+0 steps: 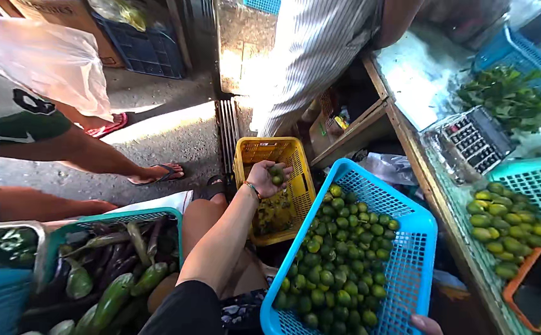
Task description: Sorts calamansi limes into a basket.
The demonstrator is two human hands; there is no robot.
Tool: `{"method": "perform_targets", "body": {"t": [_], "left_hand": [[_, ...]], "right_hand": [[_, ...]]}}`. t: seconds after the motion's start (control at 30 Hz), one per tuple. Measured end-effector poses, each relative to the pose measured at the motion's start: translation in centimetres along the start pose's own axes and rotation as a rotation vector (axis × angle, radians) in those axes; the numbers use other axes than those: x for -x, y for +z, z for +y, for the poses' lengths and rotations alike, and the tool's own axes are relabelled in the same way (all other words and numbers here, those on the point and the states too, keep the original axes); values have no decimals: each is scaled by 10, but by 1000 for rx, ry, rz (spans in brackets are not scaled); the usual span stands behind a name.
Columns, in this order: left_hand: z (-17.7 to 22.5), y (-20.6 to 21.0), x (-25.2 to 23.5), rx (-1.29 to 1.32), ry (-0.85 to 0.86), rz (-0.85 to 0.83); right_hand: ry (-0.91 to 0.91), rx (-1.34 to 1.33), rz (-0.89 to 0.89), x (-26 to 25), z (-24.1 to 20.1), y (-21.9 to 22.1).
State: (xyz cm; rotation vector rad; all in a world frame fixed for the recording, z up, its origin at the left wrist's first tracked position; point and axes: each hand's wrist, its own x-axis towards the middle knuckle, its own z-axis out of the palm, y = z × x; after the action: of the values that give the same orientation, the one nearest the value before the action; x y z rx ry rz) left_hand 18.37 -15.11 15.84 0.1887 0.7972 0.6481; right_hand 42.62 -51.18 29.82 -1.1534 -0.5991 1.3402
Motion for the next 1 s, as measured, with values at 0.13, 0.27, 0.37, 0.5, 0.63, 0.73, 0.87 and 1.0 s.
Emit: {"method": "perform_targets", "body": {"t": [0.13, 0.27, 0.37, 0.5, 0.63, 0.73, 0.87, 1.0], "left_hand": [[-10, -6, -16, 49, -94, -7], [-16, -14, -23, 29, -97, 4], [-15, -17, -29, -40, -78, 6], [-11, -17, -30, -157, -7, -82], [-12, -22, -27, -224, 160, -302], [-11, -28, -24, -153, 222, -546], [-8, -33, -16, -99, 163, -797], [-11, -28, -13, -87, 114, -698]], "right_hand": [[85, -124, -47, -12, 9, -11], [124, -186, -61, -21, 15, -23], [115, -225, -136, -30, 19, -37], [50, -223, -122, -39, 36, -64], [63, -241, -135, -46, 42, -63], [72, -243, -118, -52, 36, -42], [80, -208, -37, -55, 31, -30], [56, -118, -13, -56, 27, -22]]}}
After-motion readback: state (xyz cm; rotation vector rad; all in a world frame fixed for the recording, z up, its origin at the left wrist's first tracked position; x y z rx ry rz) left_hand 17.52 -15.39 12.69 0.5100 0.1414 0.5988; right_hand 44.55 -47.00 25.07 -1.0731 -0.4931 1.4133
